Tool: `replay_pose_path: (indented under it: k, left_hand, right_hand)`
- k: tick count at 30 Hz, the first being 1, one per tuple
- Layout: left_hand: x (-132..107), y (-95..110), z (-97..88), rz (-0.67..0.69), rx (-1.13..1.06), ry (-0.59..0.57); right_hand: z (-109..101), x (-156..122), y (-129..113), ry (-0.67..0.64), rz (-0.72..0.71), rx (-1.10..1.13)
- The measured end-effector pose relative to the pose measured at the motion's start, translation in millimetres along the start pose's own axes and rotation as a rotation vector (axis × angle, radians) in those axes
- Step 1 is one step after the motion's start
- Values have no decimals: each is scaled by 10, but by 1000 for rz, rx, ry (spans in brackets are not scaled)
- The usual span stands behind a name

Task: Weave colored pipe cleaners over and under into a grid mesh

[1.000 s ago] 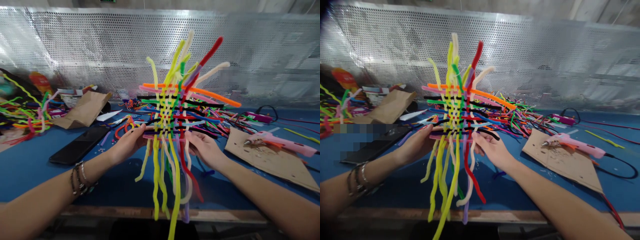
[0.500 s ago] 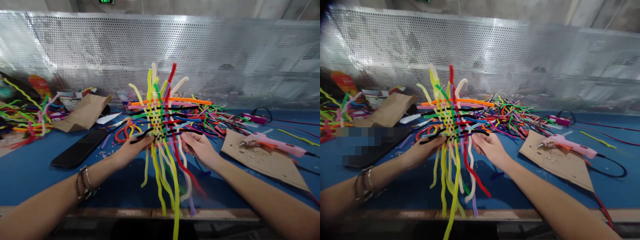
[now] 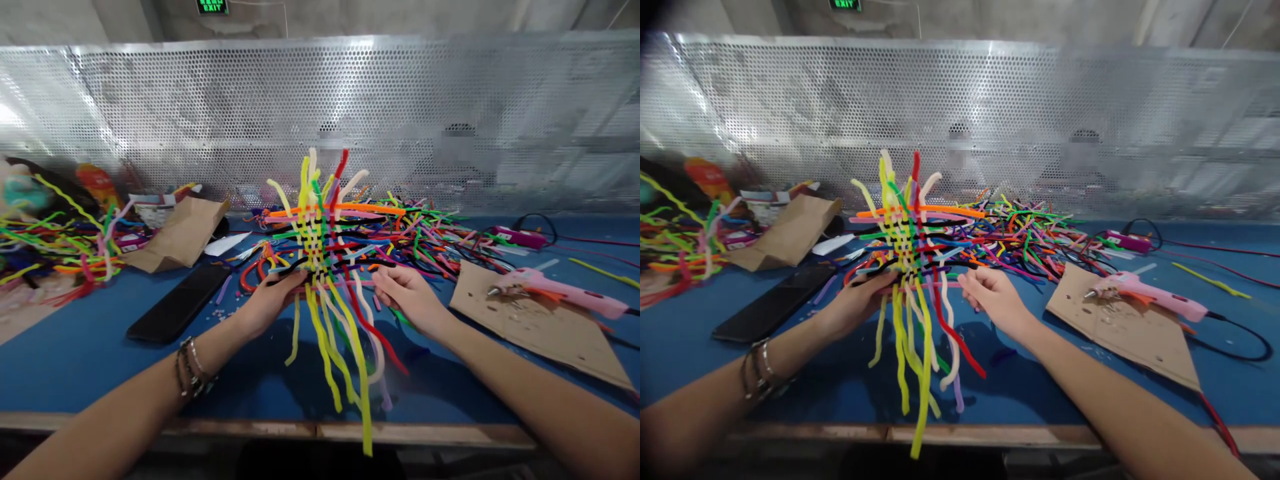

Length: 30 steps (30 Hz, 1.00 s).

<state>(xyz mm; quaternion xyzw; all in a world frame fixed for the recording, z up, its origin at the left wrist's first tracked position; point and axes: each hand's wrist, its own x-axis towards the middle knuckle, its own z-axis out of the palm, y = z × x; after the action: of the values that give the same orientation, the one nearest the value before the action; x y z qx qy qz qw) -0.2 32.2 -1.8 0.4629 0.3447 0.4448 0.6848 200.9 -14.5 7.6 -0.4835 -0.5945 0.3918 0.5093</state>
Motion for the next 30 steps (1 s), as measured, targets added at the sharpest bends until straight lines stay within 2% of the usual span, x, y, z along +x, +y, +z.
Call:
replay_pose_path:
  k: [7,16,21,26,28,30]
  left_hand:
    - [10,23,48,-6,-64,54]
    - [48,87,43,31,-127,255]
    - [95,104,8,56,-165,279]
    - [146,136,-44,87,-190,316]
    - [165,142,-70,65,-161,323]
    - [175,136,-98,44,-64,276]
  right_hand:
    - [-42,17,34,-2,-42,51]
    - [-77,-4,-17,11,-80,102]
    - [-185,36,-67,117,-189,119]
    - [-390,115,-181,249,-317,160]
    - [-477,150,-219,333,-352,167]
    - [-546,178,-239,421,-366,168]
